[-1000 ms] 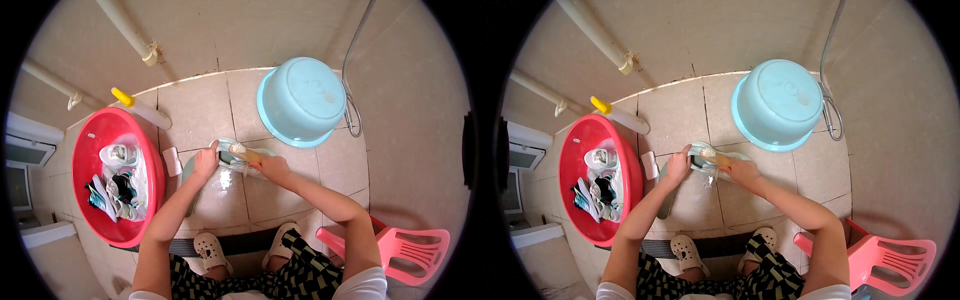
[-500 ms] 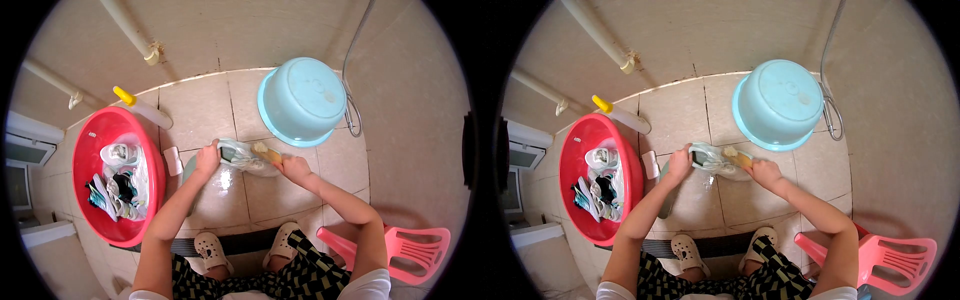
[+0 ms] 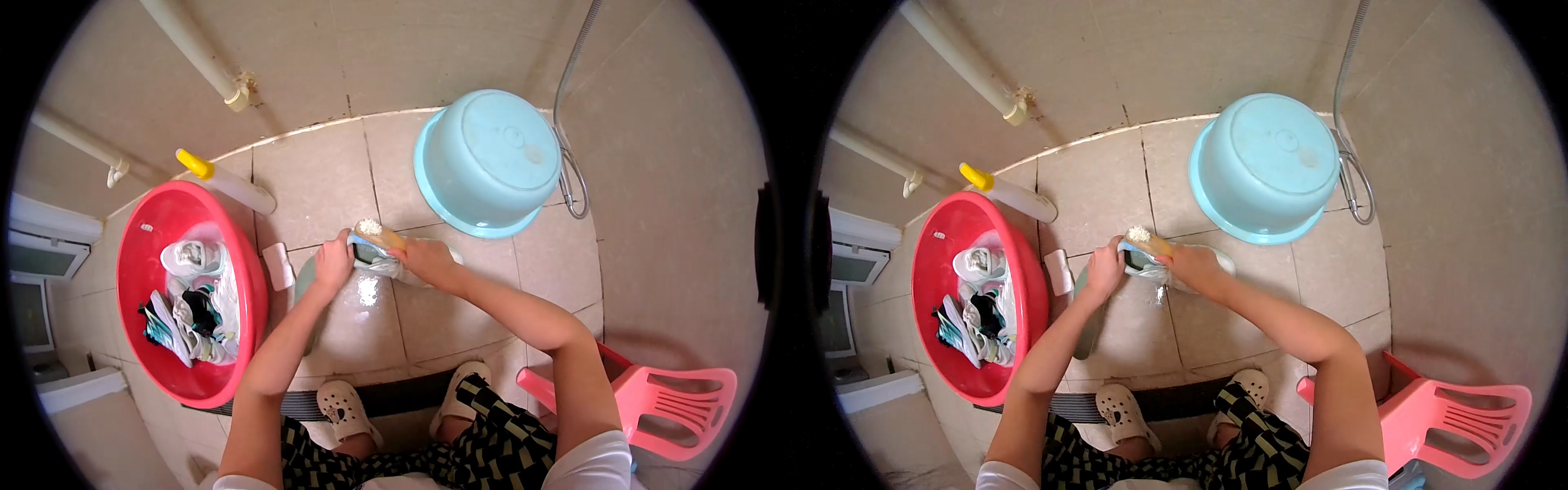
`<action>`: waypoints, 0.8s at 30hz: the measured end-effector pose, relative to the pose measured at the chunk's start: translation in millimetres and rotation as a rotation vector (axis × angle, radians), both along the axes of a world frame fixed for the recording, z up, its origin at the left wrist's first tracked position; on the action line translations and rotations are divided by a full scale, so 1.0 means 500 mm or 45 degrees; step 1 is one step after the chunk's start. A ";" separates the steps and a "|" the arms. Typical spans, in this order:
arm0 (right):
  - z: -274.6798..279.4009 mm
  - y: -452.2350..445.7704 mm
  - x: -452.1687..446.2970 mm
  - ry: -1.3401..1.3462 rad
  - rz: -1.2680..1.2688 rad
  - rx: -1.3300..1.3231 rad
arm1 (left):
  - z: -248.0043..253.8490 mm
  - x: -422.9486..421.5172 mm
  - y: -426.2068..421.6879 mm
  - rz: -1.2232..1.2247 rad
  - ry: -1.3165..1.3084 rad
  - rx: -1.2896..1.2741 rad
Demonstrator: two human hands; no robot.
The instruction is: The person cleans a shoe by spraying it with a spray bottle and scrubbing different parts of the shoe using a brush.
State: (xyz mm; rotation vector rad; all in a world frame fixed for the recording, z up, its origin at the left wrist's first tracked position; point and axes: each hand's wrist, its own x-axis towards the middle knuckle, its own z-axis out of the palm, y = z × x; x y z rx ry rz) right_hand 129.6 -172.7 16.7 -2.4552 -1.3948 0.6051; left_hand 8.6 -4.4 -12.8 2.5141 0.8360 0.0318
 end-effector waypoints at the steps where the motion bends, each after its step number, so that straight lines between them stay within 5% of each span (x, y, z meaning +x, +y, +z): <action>1: 0.010 0.000 0.004 0.005 0.025 -0.068 | 0.001 0.002 0.000 -0.002 -0.002 0.000; 14: -0.012 -0.132 0.038 -0.052 -0.130 -0.278 | 0.007 0.018 -0.004 -0.002 -0.002 -0.002; 24: -0.037 -0.214 0.028 -0.296 -0.105 -0.039 | 0.020 0.023 -0.003 -0.039 0.017 0.044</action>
